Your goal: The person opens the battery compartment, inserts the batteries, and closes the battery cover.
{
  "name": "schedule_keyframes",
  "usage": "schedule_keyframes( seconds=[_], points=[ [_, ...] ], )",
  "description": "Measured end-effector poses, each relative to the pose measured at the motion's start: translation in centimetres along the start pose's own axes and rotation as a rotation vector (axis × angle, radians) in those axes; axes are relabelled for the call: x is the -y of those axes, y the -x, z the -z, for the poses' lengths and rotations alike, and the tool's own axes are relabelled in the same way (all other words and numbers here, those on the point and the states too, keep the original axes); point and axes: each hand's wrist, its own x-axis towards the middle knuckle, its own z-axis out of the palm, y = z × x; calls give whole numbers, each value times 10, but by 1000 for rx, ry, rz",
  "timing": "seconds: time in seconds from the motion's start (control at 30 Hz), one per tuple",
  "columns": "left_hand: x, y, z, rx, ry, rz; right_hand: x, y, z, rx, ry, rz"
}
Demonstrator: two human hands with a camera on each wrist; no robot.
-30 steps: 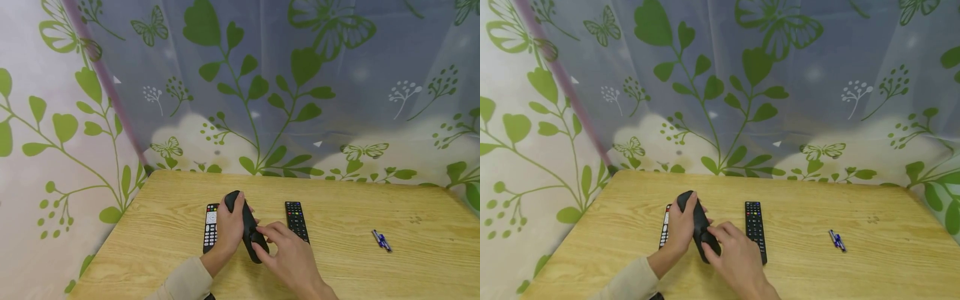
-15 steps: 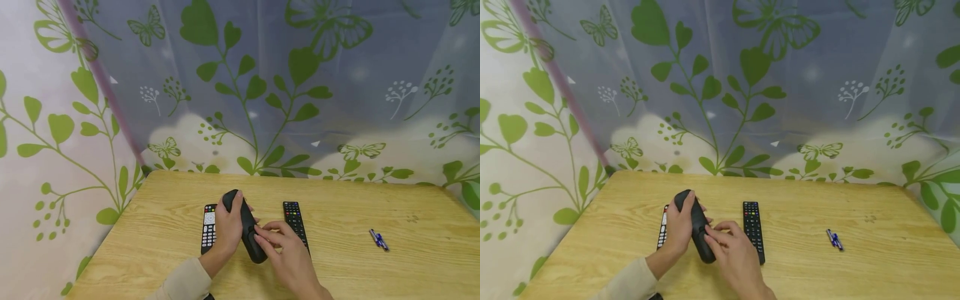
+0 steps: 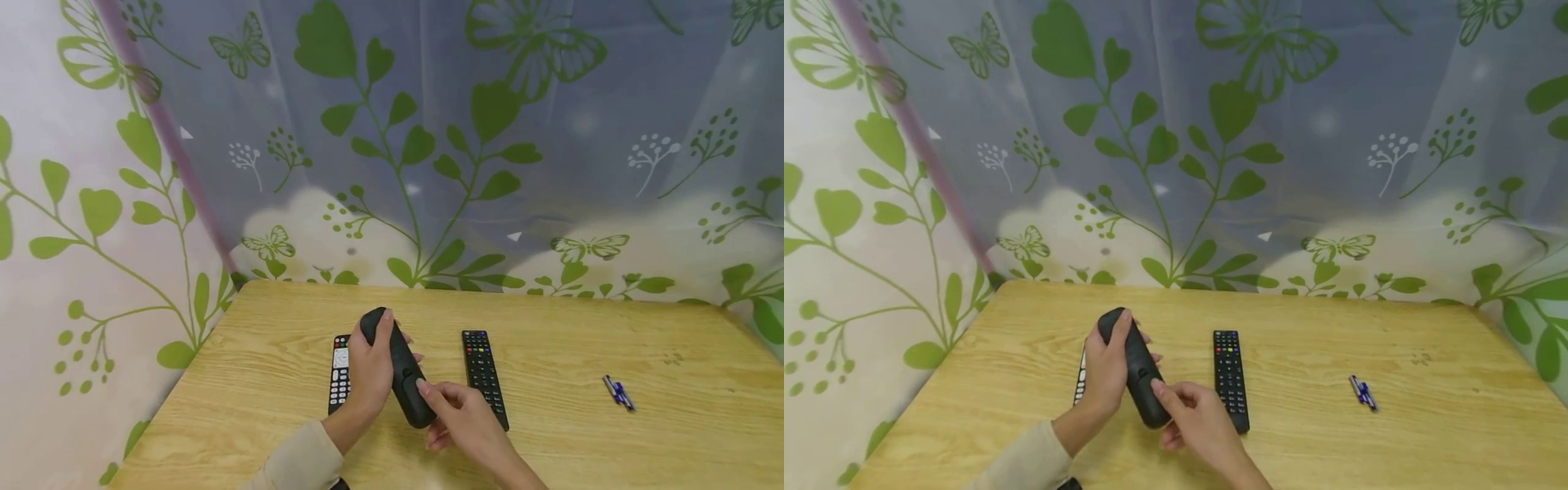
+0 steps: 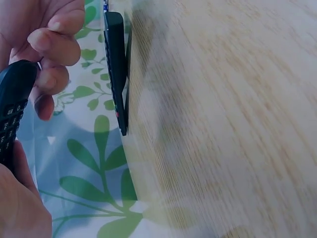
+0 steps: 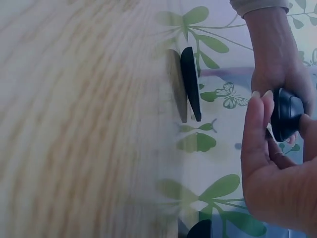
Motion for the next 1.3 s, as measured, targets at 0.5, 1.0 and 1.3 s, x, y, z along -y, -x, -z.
schedule_keyframes(
  seconds=[0.5,1.0,1.3],
  points=[
    [1,2,0,15,-52,16,-3,-1,2,47,-25,7],
    [3,-2,0,87,-34,-16,-5,-2,3,11,-40,1],
    [3,-2,0,58,-47,-20,1,4,-2,-223,414,145]
  ],
)
